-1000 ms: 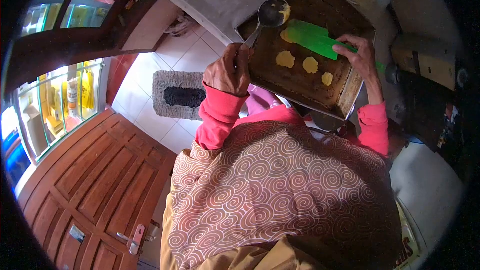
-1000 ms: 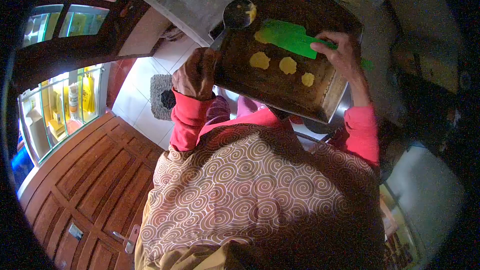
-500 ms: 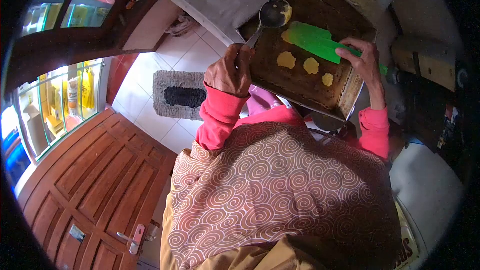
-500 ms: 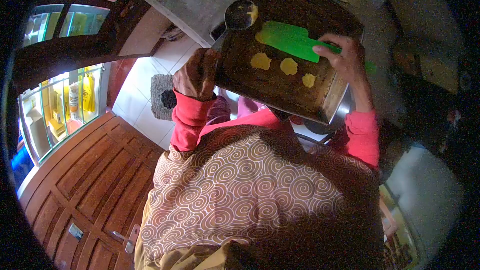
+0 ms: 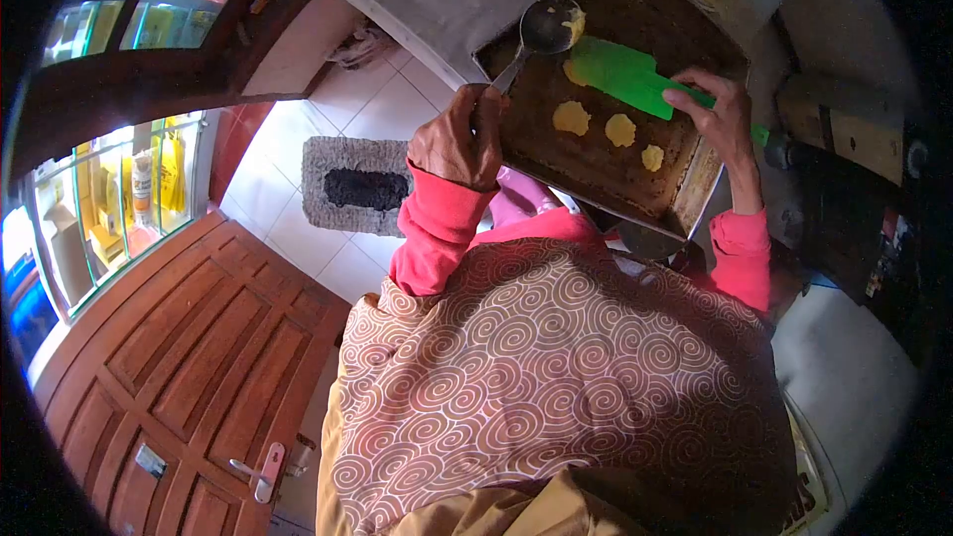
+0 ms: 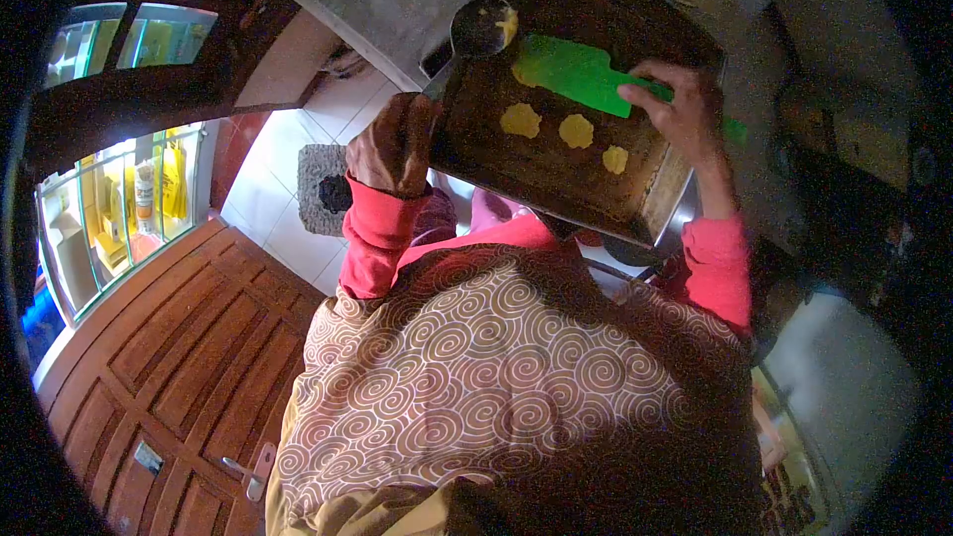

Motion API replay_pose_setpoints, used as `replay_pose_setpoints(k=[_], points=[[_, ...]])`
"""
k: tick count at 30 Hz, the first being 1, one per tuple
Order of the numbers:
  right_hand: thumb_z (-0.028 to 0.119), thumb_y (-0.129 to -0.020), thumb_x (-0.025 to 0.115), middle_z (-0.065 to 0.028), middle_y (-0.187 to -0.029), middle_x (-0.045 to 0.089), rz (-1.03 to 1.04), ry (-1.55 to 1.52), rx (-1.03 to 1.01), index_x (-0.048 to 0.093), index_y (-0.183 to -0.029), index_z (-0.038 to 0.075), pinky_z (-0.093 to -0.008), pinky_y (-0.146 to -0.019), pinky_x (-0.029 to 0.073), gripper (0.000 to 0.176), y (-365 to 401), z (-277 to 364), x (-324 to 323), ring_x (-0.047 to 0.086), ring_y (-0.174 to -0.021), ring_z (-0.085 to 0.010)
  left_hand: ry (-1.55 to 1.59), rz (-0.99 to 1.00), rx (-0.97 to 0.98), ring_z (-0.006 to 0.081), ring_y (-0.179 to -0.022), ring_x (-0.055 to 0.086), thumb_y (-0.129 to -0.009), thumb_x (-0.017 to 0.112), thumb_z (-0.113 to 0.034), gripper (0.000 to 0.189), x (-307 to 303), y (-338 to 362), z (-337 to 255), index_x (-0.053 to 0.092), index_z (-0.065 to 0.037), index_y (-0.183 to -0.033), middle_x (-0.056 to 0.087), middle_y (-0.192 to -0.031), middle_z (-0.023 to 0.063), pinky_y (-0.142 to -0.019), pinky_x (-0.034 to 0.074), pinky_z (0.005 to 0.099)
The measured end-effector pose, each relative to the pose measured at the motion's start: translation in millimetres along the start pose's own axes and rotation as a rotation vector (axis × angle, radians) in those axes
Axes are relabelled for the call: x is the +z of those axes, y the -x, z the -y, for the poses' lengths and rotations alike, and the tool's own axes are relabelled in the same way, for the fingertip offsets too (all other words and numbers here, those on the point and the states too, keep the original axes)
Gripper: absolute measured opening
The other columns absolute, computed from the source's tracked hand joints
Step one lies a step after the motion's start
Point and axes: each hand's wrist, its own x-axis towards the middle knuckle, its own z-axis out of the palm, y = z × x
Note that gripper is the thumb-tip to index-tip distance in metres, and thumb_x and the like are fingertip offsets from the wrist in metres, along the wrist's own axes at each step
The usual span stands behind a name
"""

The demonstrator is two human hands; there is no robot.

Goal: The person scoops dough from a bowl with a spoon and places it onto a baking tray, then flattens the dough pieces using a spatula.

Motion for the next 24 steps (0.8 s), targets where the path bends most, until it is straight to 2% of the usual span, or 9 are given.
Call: replay_pose_setpoints(k=[2,5,8,11,14,17,20,23,24], points=[[0.026,-0.069,0.064,-0.0085,-0.072,0.06,-0.004,-0.02,0.006,0.062,-0.078,0.002,-0.03,-0.07,0.041,0.026,-2.1,1.4,4.7,0.056,-0.071,-0.0194,0.015,-0.013,-0.013,0.0295,-0.056,0.058,-0.082,0.048,-0.018,0.015,-0.3,-0.3,-1.2,0.057,-0.007,-0.078,0.058,-0.063,0.0112,-0.05,0.044,0.0351],[0.027,-0.069,0.064,-0.0093,-0.074,0.061,-0.12,0.042,0.007,0.062,-0.078,0.002,-0.0296,-0.069,0.041,0.027,-3.0,-36.8,8.4,0.057,-0.072,-0.0193,-0.05,-0.01,0.068,0.0291,-0.056,0.058,-0.082,0.048,-0.018,0.015,1.2,0.6,4.2,0.056,-0.007,-0.079,0.058,-0.063,0.0116,-0.05,0.044,0.0347],[0.028,-0.069,0.064,-0.0097,-0.076,0.062,0.028,-0.05,0.043,0.062,-0.08,0.002,-0.03,-0.069,0.042,0.028,2.0,-14.0,-4.7,0.058,-0.072,-0.0207,-0.029,0.016,-0.006,0.0285,-0.055,0.058,-0.082,0.046,-0.019,0.016,0.0,0.1,0.9,0.057,-0.007,-0.08,0.058,-0.062,0.0117,-0.051,0.044,0.0345],[0.027,-0.069,0.064,-0.0086,-0.074,0.062,0.0,0.089,0.109,0.062,-0.081,0.002,-0.0297,-0.068,0.042,0.028,4.5,-2.6,-0.1,0.057,-0.071,-0.0204,-0.006,0.025,-0.046,0.0281,-0.055,0.057,-0.083,0.046,-0.019,0.017,-2.1,-0.9,-4.4,0.057,-0.007,-0.079,0.058,-0.062,0.0112,-0.05,0.044,0.0342],[0.027,-0.069,0.064,-0.008,-0.074,0.062,-0.07,0.002,0.021,0.062,-0.081,0.002,-0.029,-0.067,0.042,0.028,-0.4,-5.2,5.6,0.058,-0.069,-0.02,-0.057,0.023,0.081,0.0283,-0.056,0.058,-0.082,0.045,-0.019,0.017,-1.2,-0.7,0.9,0.057,-0.008,-0.078,0.058,-0.064,0.0104,-0.05,0.044,0.0342],[0.028,-0.068,0.065,-0.01,-0.077,0.062,0.037,-0.021,0.107,0.062,-0.082,0.002,-0.0289,-0.068,0.043,0.029,-2.5,-14.2,-4.4,0.058,-0.071,-0.021,-0.032,0.023,-0.02,0.0283,-0.056,0.058,-0.082,0.045,-0.018,0.016,-0.3,0.3,-0.3,0.058,-0.008,-0.079,0.059,-0.065,0.0105,-0.052,0.044,0.034],[0.029,-0.068,0.065,-0.0107,-0.078,0.062,-0.112,0.12,0.067,0.062,-0.084,0.002,-0.0287,-0.068,0.042,0.031,5.8,-42.2,-0.6,0.058,-0.071,-0.0213,-0.044,0.009,-0.006,0.0283,-0.056,0.058,-0.082,0.045,-0.019,0.017,-1.2,-0.2,-2.9,0.058,-0.008,-0.079,0.058,-0.063,0.0113,-0.052,0.044,0.0341],[0.03,-0.068,0.065,-0.0111,-0.078,0.061,0.003,0.038,0.067,0.062,-0.085,0.003,-0.029,-0.069,0.042,0.032,5.9,-12.7,-2.0,0.057,-0.073,-0.0224,-0.001,-0.007,0.021,0.0278,-0.056,0.059,-0.082,0.045,-0.019,0.017,-1.3,-0.4,-0.9,0.058,-0.008,-0.079,0.058,-0.062,0.0119,-0.052,0.044,0.0338],[0.03,-0.068,0.065,-0.0106,-0.077,0.061,-0.02,0.046,0.046,0.062,-0.085,0.003,-0.0288,-0.069,0.041,0.032,5.4,-13.5,1.3,0.057,-0.072,-0.0215,-0.008,-0.006,0.005,0.0277,-0.056,0.059,-0.082,0.046,-0.019,0.017,-1.0,-0.4,-1.7,0.058,-0.008,-0.079,0.058,-0.062,0.0118,-0.052,0.044,0.0337]])
